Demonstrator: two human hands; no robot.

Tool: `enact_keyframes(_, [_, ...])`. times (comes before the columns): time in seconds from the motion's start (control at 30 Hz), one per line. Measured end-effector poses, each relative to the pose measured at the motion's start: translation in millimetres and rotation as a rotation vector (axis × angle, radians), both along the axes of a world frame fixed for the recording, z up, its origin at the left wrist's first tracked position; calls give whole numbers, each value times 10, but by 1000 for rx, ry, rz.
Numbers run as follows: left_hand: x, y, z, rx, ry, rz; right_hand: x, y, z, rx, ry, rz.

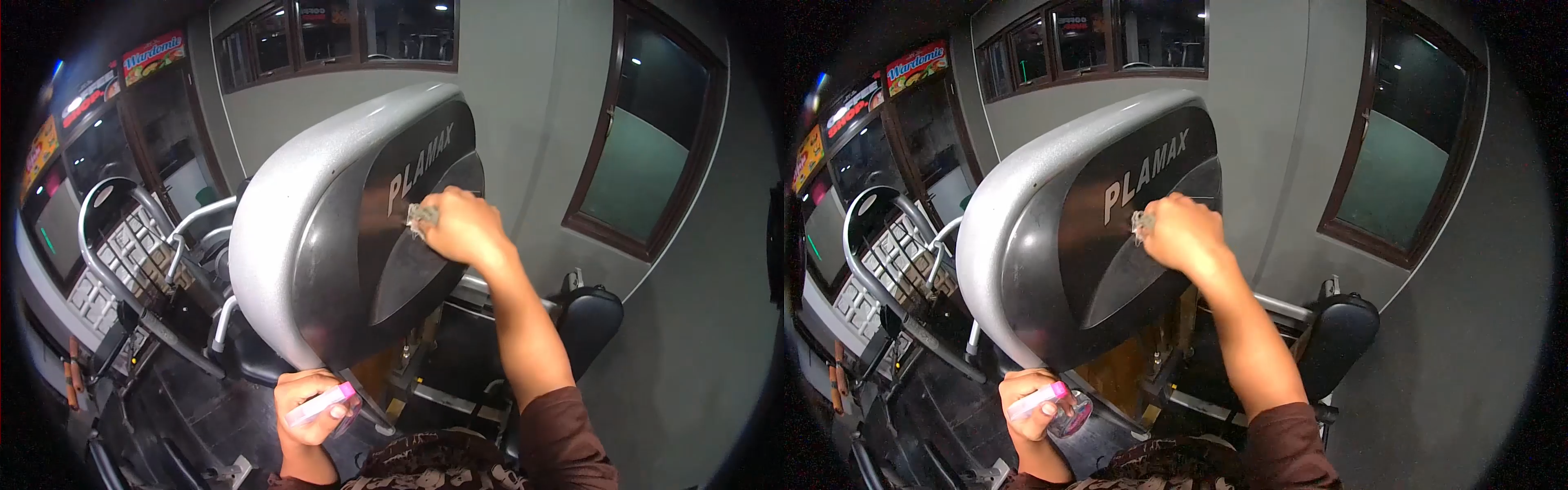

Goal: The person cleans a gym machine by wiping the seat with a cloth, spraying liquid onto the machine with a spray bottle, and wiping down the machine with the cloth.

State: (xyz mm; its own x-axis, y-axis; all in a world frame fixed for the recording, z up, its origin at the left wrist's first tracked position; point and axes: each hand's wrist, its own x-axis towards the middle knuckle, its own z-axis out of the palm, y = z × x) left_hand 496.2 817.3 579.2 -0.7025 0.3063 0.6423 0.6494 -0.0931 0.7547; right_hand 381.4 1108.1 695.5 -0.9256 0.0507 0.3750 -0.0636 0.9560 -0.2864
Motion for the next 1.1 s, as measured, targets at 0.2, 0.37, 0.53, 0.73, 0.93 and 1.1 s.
enact_keyframes(0.2, [-42, -36, -24, -34, 48, 1, 591, -387, 85, 156, -26, 285])
enact_keyframes(0.37, [-32, -11, 23, -12, 33, -12, 724, -85, 171, 104, -21, 466])
enact_keyframes(0.53, [-10, -10, 39, -11, 13, -16, 89, 70, 67, 5, 8, 35])
enact_keyframes(0.73, [-24, -19, 57, -10, 27, -46, 415, -210, 46, 23, 25, 276])
enact_keyframes(0.93, [-26, -8, 47, -25, 37, -40, 846, -89, 55, 32, 80, 439])
enact_keyframes(1.1, [-30, -11, 43, -19, 57, -41, 204, 258, -20, -124, 116, 99])
